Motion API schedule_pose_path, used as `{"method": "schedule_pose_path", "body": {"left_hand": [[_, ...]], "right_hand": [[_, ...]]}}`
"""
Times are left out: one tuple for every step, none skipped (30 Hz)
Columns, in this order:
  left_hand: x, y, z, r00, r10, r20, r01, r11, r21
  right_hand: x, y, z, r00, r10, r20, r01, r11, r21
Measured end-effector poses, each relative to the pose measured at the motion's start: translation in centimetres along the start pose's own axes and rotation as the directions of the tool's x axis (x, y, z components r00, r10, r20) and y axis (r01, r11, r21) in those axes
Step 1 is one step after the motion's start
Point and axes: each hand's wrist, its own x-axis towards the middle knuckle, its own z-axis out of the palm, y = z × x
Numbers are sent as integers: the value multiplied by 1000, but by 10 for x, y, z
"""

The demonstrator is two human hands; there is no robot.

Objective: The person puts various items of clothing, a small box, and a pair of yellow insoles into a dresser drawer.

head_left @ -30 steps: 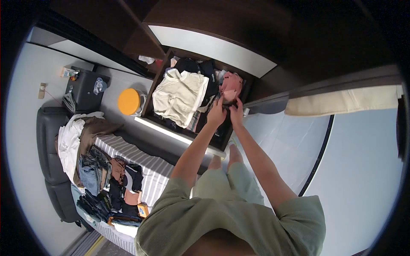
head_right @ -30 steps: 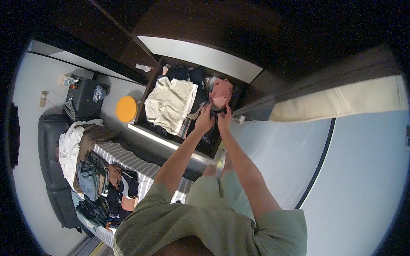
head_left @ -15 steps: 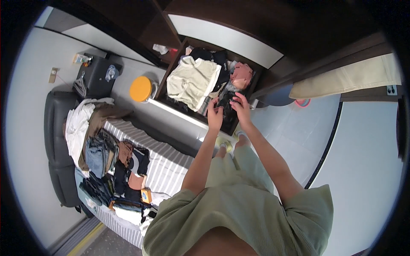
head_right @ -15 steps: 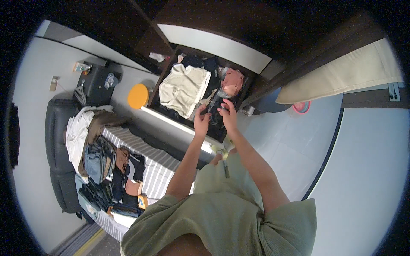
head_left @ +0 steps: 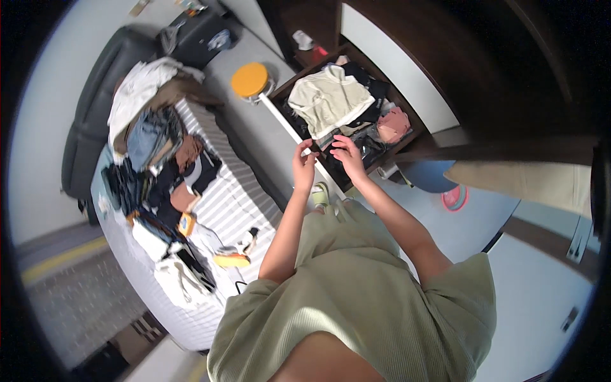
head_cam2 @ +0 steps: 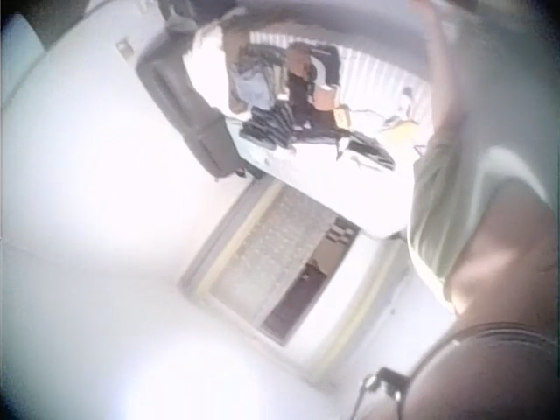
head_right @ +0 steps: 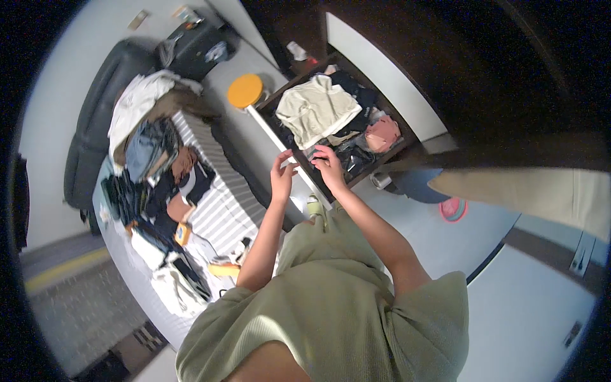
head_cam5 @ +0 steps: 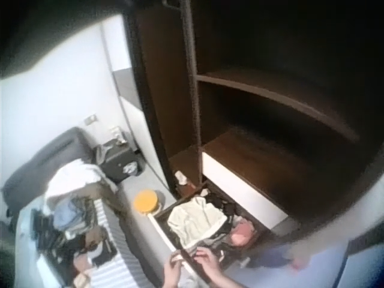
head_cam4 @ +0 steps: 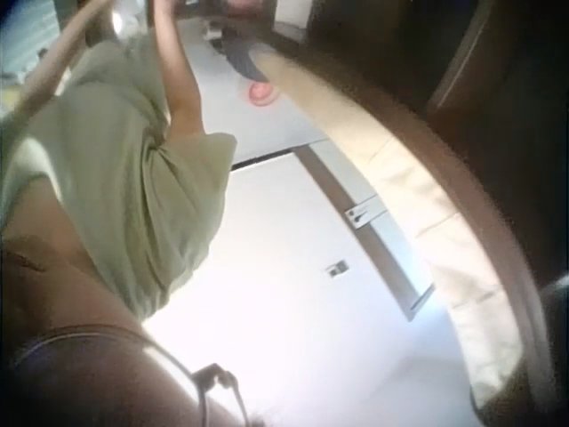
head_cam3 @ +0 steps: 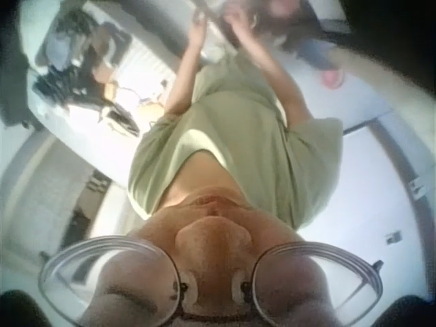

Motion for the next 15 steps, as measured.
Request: {"method": "schedule_pose_path", "body": {"left_hand": [[-5, 4, -5, 999, -10, -53, 10, 1000, -11], [-10, 8, -9, 995, -19, -99, 17, 1000, -24], [-16, 12, -12, 990, -27, -139, 23, 999, -29], [-22, 14, -16, 983, -17, -185, 10, 999, -39], [-29, 13, -20, 971, -27, -239, 14, 998, -55], [-36, 12, -23, 956, -38, -292, 18, 997, -72], [-42, 11, -24, 943, -48, -330, 15, 995, -102], [-48, 9, -27, 927, -47, -372, 6, 994, -111], [-55, 7, -30, 914, -55, -403, 4, 992, -127], [-62, 3, -32, 900, -66, -430, 3, 989, -146], [-69, 0, -34, 884, -56, -464, -23, 987, -161], [-75, -4, -36, 866, -61, -497, -29, 985, -171], [-84, -6, -40, 844, -63, -532, -36, 984, -174], [-93, -6, -42, 824, -62, -563, -47, 983, -176], [-102, -6, -45, 804, -69, -591, -44, 984, -175]], "right_hand": [[0, -3, 7, 999, 16, 49, -16, 1000, -1], [1, -6, 13, 995, 28, 94, -28, 1000, -2], [0, -9, 18, 990, 32, 140, -30, 999, -17], [0, -13, 25, 982, 66, 174, -64, 998, -22], [0, -15, 30, 973, 81, 215, -75, 997, -35], [0, -16, 36, 962, 97, 255, -87, 995, -50], [2, -14, 37, 950, 104, 295, -92, 994, -54], [3, -15, 43, 933, 115, 340, -101, 993, -57], [1, -15, 48, 923, 122, 365, -98, 992, -83], [1, -13, 51, 906, 137, 401, -105, 989, -100], [0, -11, 54, 880, 158, 448, -104, 984, -143], [-1, -9, 58, 852, 179, 491, -99, 978, -184], [-7, -10, 65, 833, 198, 516, -98, 972, -214], [-12, -11, 70, 811, 216, 543, -104, 968, -229], [-17, -12, 76, 783, 238, 576, -98, 960, -264]]}}
